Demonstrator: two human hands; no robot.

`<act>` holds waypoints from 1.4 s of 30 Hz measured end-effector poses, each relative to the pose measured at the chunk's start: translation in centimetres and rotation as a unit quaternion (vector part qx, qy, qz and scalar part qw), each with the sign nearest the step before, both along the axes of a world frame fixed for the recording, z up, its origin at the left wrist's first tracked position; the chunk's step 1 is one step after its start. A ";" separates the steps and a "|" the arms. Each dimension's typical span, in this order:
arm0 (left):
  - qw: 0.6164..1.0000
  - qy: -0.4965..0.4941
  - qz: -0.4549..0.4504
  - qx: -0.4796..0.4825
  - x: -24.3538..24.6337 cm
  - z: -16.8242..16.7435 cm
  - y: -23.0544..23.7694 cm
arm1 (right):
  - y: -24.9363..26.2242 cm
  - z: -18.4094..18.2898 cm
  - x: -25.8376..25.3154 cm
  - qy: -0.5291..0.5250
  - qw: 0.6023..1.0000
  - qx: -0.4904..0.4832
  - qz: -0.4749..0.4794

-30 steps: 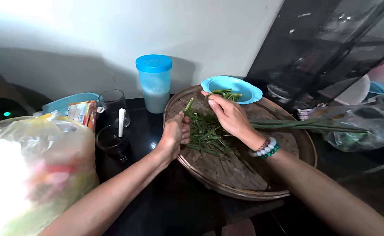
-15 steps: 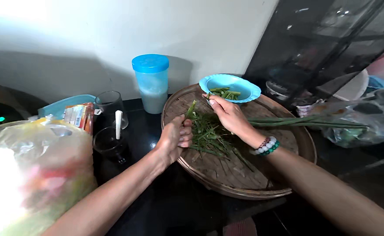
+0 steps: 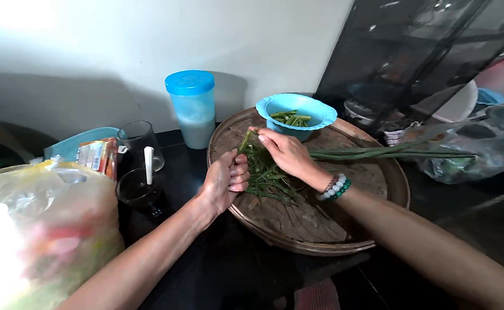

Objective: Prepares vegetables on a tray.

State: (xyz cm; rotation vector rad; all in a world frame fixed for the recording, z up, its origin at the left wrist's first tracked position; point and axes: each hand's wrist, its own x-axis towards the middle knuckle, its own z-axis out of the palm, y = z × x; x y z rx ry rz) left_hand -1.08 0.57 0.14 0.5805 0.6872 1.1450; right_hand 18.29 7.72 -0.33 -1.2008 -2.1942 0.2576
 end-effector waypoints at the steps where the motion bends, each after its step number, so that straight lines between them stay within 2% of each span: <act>1: 1.000 0.022 0.009 0.007 0.1 0.0 -0.1 | 0.1 0.1 0.7 0.009 1.000 -0.014 -0.008; 3: 0.992 0.117 0.032 0.046 0.2 0.1 0.1 | 0.2 0.8 1.5 0.019 0.998 -0.064 -0.020; 6: 0.951 0.287 0.061 0.099 -0.1 0.4 0.3 | -0.1 2.5 1.5 -0.011 0.986 -0.167 -0.027; 9: 0.913 0.383 0.067 0.120 -0.6 0.1 0.6 | 0.5 2.5 1.6 -0.095 0.988 -0.118 -0.033; 12: 0.886 0.442 0.062 0.130 -0.8 -0.4 0.9 | 0.6 2.3 1.7 -0.125 0.986 -0.091 -0.056; 17: 0.863 0.476 0.077 0.153 -0.5 -0.5 0.7 | -1.1 2.0 0.9 -0.024 1.000 -0.005 -0.013; 21: 0.832 0.520 0.075 0.180 0.5 -0.1 -0.1 | -2.4 1.4 -1.4 0.045 0.997 0.007 0.068; 29: 0.840 0.503 0.088 0.183 1.3 -0.3 -0.9 | -2.9 0.7 -2.4 0.020 0.997 -0.019 0.067; 39: 0.780 0.572 0.105 0.231 2.4 -0.4 -1.6 | -3.4 0.8 -3.2 -0.021 1.000 0.005 0.011; 42: 0.798 0.553 0.094 0.221 2.0 -0.4 -1.2 | -3.3 1.5 -2.8 0.002 1.000 0.011 0.023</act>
